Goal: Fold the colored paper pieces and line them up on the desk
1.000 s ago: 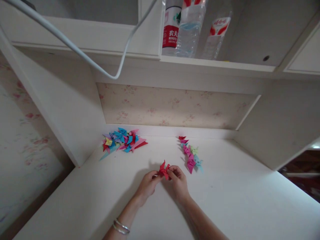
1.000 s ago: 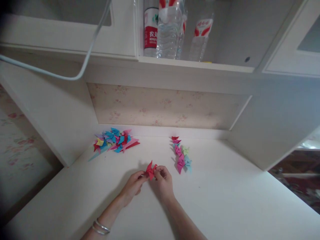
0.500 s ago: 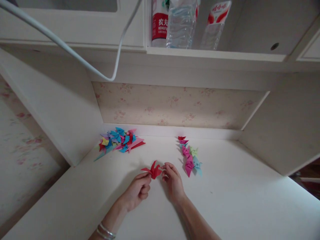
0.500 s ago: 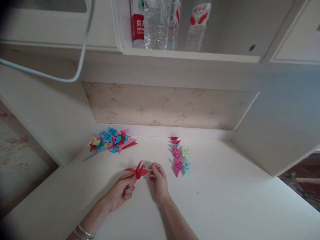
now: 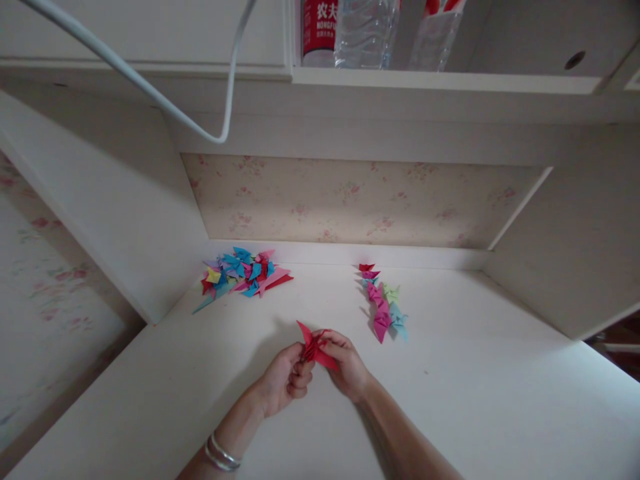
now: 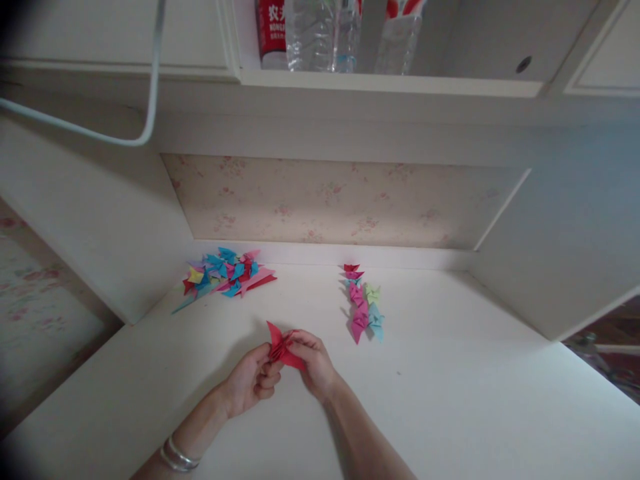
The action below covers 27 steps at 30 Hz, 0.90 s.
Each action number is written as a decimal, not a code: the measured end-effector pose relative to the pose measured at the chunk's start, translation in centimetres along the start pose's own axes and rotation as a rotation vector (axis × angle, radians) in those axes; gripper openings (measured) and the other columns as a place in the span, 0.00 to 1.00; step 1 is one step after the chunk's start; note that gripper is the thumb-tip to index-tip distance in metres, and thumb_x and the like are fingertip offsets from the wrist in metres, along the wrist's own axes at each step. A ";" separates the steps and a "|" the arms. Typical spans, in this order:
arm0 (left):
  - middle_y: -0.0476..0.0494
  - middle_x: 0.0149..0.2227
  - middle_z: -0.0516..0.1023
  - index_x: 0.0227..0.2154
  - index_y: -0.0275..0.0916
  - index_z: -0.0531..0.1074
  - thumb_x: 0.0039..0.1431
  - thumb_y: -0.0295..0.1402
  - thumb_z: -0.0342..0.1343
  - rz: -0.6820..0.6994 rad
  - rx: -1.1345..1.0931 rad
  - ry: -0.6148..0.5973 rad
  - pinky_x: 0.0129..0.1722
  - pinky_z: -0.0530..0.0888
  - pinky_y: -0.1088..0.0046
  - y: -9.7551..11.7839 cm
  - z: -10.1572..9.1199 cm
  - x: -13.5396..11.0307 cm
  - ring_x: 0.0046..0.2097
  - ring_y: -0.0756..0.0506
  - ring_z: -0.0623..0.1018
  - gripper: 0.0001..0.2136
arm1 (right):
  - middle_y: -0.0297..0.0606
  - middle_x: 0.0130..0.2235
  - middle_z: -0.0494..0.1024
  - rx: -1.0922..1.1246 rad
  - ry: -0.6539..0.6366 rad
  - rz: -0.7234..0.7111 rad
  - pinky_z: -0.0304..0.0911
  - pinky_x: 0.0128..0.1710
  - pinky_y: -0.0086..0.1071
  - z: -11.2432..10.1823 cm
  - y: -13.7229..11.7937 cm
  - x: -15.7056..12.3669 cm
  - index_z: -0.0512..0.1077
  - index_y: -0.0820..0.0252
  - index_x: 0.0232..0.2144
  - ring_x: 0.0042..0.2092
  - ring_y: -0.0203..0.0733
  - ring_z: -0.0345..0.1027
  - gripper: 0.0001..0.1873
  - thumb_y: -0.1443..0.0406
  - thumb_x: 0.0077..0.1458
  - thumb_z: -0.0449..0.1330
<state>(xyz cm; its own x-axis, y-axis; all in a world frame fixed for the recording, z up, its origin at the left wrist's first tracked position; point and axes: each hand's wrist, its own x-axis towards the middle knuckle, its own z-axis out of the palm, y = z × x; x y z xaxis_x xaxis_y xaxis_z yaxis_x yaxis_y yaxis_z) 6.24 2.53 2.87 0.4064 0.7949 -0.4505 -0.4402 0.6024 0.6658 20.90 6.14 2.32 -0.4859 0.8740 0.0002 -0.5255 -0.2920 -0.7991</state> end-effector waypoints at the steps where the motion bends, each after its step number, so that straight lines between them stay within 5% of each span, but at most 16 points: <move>1: 0.60 0.18 0.46 0.22 0.40 0.53 0.53 0.44 0.52 -0.001 0.000 0.006 0.18 0.39 0.77 0.0 0.0 0.0 0.18 0.56 0.44 0.16 | 0.36 0.32 0.78 -0.014 -0.005 -0.001 0.61 0.37 0.33 0.0 0.0 0.0 0.77 0.59 0.29 0.33 0.39 0.68 0.06 0.65 0.45 0.67; 7: 0.61 0.17 0.44 0.22 0.40 0.56 0.52 0.46 0.54 0.026 0.009 0.034 0.18 0.39 0.77 0.4 0.0 0.0 0.18 0.56 0.42 0.17 | 0.35 0.28 0.75 -0.049 0.046 -0.037 0.59 0.33 0.32 0.1 -0.1 0.3 0.76 0.58 0.26 0.29 0.36 0.64 0.07 0.60 0.47 0.67; 13: 0.62 0.17 0.45 0.29 0.39 0.64 0.49 0.35 0.55 0.314 0.152 0.149 0.18 0.40 0.77 0.7 0.4 -0.3 0.19 0.56 0.42 0.07 | 0.30 0.22 0.69 -0.052 0.178 -0.055 0.50 0.26 0.30 -0.6 0.3 0.7 0.75 0.58 0.24 0.23 0.32 0.55 0.07 0.61 0.48 0.66; 19: 0.58 0.17 0.57 0.30 0.37 0.69 0.53 0.39 0.57 0.438 0.440 0.239 0.18 0.46 0.76 0.4 1.5 -0.4 0.18 0.56 0.51 0.10 | 0.31 0.24 0.69 -0.136 0.098 -0.103 0.48 0.26 0.29 -0.5 0.8 0.5 0.75 0.59 0.25 0.25 0.32 0.55 0.07 0.62 0.50 0.66; 27: 0.55 0.18 0.61 0.25 0.35 0.70 0.52 0.38 0.59 0.482 0.454 0.285 0.20 0.49 0.77 0.5 1.6 -0.3 0.18 0.57 0.52 0.10 | 0.33 0.27 0.70 -0.238 0.041 -0.074 0.46 0.24 0.29 -0.6 0.7 0.4 0.77 0.59 0.37 0.24 0.31 0.52 0.12 0.58 0.54 0.63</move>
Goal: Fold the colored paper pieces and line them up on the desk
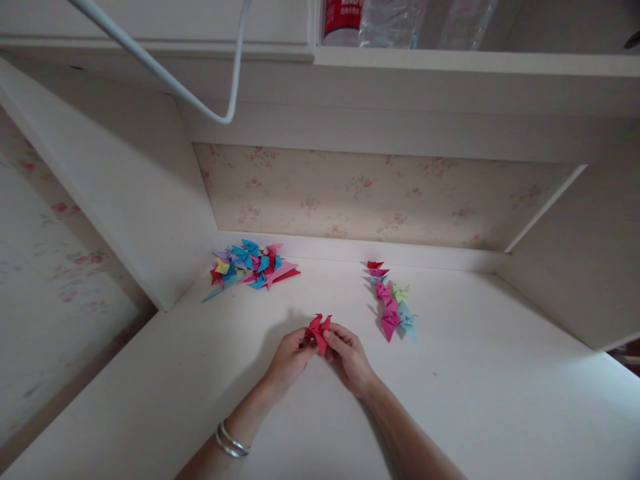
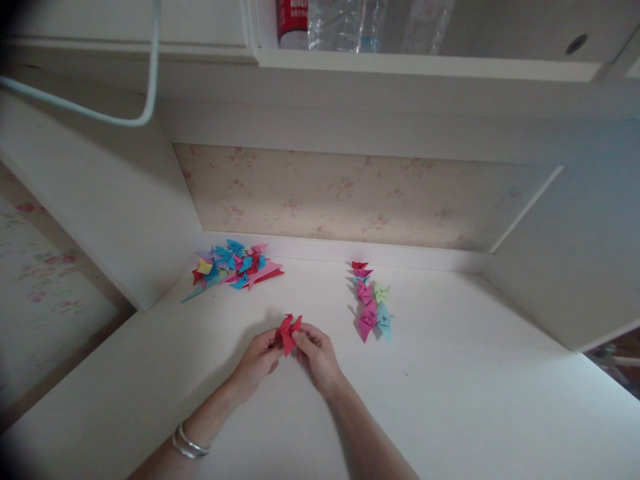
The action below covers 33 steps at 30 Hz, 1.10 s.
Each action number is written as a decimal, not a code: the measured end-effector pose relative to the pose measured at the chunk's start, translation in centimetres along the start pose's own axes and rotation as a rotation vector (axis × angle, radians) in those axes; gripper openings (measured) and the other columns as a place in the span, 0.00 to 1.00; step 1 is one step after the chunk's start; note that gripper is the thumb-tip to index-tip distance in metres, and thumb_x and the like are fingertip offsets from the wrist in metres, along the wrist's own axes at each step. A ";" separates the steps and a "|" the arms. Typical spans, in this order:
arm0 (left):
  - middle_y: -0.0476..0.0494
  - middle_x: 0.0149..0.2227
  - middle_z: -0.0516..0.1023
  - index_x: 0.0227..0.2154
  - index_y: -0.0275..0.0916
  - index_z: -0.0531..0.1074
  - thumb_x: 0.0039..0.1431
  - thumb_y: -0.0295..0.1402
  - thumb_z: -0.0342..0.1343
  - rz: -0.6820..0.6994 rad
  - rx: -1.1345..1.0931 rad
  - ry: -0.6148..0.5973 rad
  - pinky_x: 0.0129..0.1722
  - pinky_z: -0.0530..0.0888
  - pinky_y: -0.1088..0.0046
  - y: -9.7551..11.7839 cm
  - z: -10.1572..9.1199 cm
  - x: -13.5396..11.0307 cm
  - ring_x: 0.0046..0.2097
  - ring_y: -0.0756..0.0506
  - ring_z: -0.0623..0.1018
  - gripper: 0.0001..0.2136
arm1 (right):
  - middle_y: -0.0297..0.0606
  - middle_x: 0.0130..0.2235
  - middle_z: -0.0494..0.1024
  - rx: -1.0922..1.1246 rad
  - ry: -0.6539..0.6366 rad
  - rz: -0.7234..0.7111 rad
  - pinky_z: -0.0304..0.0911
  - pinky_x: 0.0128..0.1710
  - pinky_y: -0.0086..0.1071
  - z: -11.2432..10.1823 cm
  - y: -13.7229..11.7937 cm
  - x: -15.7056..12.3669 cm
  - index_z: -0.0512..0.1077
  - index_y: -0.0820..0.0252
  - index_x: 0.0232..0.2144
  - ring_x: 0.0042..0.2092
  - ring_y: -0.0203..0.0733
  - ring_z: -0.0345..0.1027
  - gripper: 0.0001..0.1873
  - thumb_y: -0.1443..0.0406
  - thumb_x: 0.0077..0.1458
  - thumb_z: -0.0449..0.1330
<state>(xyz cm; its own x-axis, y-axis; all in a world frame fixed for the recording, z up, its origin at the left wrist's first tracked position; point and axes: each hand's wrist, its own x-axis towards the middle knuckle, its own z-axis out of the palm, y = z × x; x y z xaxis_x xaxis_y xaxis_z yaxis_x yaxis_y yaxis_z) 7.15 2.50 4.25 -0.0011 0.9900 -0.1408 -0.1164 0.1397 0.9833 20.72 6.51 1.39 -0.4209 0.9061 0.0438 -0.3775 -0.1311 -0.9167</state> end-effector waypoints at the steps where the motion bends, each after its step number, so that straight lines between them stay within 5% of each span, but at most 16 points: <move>1: 0.55 0.17 0.60 0.25 0.36 0.70 0.52 0.39 0.59 0.000 -0.002 0.000 0.20 0.49 0.77 -0.1 0.0 0.0 0.18 0.56 0.52 0.11 | 0.34 0.27 0.70 -0.007 -0.005 0.000 0.46 0.24 0.29 0.0 0.0 0.0 0.77 0.59 0.37 0.25 0.32 0.52 0.12 0.58 0.54 0.63; 33: 0.58 0.15 0.53 0.24 0.35 0.70 0.52 0.44 0.56 -0.028 0.035 -0.002 0.19 0.45 0.76 -1.1 -0.4 0.4 0.19 0.56 0.49 0.15 | 0.31 0.23 0.67 -0.014 0.001 0.033 0.48 0.24 0.28 0.4 -0.4 -0.1 0.77 0.62 0.33 0.25 0.31 0.54 0.14 0.56 0.50 0.66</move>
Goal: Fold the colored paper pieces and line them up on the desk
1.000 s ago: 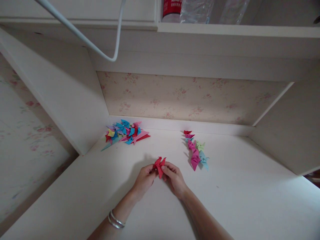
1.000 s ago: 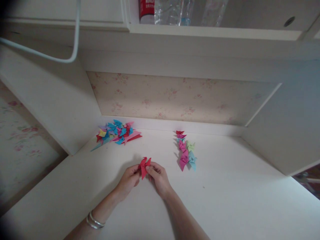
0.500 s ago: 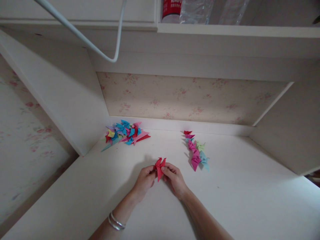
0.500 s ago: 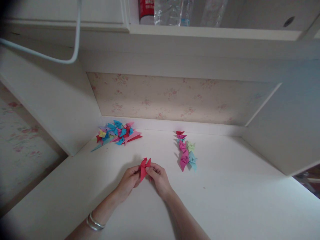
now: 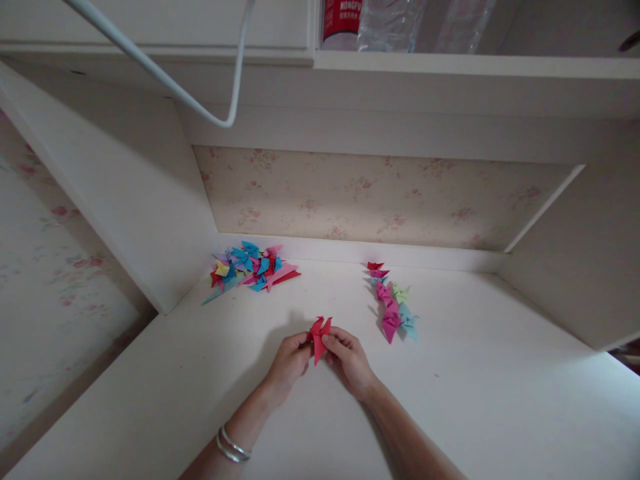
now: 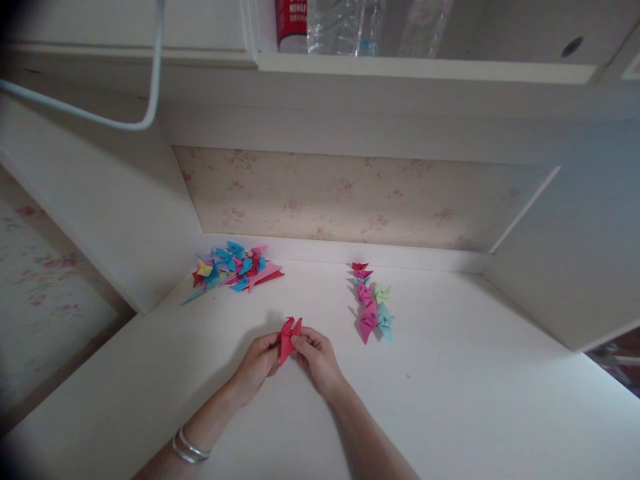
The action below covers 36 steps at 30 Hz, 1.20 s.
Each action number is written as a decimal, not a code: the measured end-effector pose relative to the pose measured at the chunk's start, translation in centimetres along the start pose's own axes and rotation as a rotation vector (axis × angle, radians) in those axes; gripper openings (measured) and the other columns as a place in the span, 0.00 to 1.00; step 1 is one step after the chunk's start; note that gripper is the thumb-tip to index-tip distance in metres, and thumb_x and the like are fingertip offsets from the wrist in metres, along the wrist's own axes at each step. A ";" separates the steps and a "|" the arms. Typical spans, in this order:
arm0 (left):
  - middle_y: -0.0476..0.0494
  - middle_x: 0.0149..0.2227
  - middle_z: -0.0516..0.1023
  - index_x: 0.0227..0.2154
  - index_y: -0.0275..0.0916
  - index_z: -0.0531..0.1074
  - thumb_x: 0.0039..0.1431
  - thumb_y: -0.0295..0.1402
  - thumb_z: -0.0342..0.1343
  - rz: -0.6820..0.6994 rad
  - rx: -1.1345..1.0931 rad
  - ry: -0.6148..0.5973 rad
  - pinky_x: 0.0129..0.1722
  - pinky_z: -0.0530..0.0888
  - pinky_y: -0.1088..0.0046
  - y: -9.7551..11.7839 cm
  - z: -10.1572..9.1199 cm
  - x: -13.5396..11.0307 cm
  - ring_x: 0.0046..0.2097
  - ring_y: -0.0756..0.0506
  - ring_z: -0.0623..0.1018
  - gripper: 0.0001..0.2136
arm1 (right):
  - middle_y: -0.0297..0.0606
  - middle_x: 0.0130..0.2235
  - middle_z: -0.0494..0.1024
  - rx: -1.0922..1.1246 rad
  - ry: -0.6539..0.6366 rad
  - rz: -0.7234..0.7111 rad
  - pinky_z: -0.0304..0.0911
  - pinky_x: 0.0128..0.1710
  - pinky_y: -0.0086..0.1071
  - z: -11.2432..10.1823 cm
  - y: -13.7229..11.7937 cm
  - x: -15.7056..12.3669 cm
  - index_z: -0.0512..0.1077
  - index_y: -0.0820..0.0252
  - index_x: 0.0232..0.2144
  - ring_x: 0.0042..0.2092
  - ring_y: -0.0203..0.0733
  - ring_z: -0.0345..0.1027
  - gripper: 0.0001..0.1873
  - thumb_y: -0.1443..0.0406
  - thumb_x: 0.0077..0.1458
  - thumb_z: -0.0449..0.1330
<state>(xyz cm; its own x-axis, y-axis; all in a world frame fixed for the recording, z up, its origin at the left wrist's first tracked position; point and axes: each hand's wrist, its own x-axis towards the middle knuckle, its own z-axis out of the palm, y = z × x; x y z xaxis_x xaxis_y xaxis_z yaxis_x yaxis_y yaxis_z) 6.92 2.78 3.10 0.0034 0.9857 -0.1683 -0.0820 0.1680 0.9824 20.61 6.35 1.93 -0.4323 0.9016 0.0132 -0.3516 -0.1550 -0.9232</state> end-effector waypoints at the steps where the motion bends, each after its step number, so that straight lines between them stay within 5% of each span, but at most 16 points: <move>1: 0.58 0.15 0.52 0.24 0.35 0.70 0.53 0.44 0.56 0.002 0.001 0.002 0.19 0.45 0.76 -0.1 0.0 0.0 0.19 0.56 0.49 0.15 | 0.31 0.23 0.67 -0.002 0.001 0.001 0.48 0.24 0.28 0.0 0.0 0.0 0.78 0.62 0.33 0.24 0.31 0.54 0.14 0.57 0.49 0.66; 36: 0.56 0.16 0.56 0.23 0.35 0.70 0.53 0.41 0.55 0.024 0.010 -0.015 0.19 0.46 0.76 -0.2 -0.1 0.0 0.19 0.56 0.50 0.14 | 0.32 0.24 0.69 0.021 -0.008 -0.002 0.47 0.24 0.28 0.1 0.0 -0.1 0.77 0.61 0.31 0.24 0.31 0.54 0.13 0.57 0.49 0.66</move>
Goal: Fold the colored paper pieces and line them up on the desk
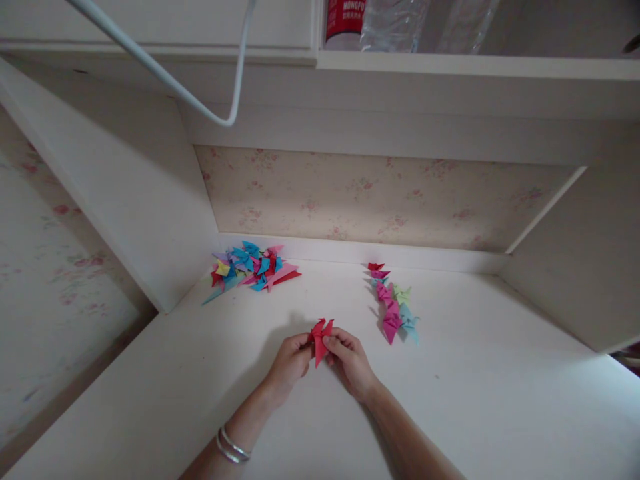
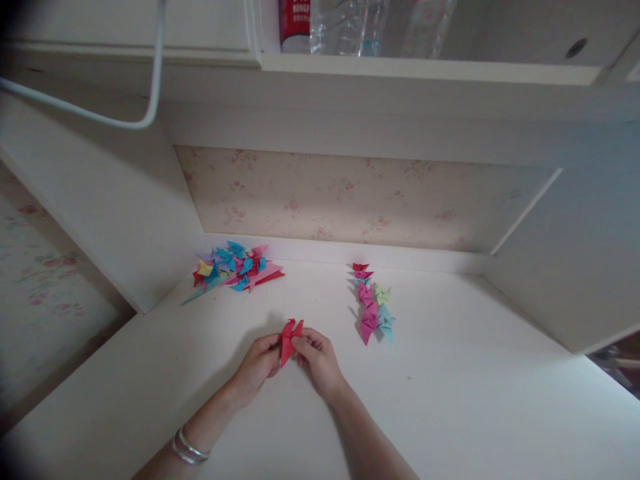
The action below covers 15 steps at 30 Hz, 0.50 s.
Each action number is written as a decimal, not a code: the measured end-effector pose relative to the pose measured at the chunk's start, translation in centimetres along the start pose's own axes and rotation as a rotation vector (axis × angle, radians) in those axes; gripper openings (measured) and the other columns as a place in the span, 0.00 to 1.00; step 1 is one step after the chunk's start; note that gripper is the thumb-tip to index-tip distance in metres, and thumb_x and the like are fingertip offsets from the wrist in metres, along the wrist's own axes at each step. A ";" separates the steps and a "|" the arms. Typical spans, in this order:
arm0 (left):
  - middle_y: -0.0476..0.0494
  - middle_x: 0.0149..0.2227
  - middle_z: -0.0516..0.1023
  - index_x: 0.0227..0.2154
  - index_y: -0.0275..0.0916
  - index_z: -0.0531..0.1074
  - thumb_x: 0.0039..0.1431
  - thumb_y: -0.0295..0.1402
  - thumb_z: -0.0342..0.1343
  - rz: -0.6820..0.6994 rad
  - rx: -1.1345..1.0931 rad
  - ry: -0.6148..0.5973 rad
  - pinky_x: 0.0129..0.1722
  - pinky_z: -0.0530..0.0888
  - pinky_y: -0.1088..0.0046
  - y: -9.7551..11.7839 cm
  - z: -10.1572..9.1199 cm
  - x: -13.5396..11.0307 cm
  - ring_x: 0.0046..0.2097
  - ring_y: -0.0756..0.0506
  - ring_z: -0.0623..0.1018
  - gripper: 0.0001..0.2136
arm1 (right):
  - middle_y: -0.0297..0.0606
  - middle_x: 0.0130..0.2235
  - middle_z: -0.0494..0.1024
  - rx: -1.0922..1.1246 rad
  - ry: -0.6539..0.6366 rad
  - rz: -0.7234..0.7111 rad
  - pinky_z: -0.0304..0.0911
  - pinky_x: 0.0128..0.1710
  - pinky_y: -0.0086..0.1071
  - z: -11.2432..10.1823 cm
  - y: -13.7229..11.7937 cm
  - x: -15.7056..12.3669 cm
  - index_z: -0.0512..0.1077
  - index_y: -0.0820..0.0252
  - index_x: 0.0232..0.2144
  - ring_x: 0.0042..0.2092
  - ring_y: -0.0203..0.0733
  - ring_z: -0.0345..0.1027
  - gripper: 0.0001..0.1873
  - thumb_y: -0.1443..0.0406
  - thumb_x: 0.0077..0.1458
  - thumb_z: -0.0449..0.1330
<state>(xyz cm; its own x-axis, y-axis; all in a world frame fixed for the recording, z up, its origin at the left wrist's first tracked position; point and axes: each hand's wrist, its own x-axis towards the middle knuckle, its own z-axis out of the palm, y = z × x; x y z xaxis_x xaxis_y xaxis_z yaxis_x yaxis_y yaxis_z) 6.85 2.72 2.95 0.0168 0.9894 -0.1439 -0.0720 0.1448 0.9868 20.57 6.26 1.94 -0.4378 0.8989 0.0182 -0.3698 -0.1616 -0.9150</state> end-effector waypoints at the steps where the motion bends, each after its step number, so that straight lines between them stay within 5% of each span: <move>1: 0.56 0.16 0.57 0.22 0.35 0.70 0.53 0.42 0.55 -0.004 -0.003 0.003 0.19 0.46 0.76 0.1 0.0 0.0 0.19 0.56 0.50 0.14 | 0.32 0.24 0.69 0.001 0.001 0.003 0.48 0.25 0.28 0.0 0.0 0.0 0.77 0.61 0.31 0.24 0.31 0.54 0.13 0.57 0.49 0.67; 15: 0.56 0.17 0.61 0.24 0.35 0.70 0.53 0.46 0.56 -0.031 -0.031 -0.019 0.18 0.45 0.76 0.8 0.2 -0.2 0.17 0.57 0.50 0.16 | 0.33 0.24 0.69 0.019 0.013 -0.019 0.47 0.24 0.28 -0.1 0.2 0.0 0.78 0.61 0.34 0.24 0.31 0.53 0.14 0.56 0.50 0.66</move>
<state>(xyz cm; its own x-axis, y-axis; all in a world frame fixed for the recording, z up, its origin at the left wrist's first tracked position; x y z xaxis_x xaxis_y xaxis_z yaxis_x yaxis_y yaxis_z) 6.96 2.61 3.75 0.0385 0.9843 -0.1725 -0.1025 0.1756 0.9791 20.60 6.31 1.67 -0.4195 0.9072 0.0304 -0.3936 -0.1517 -0.9067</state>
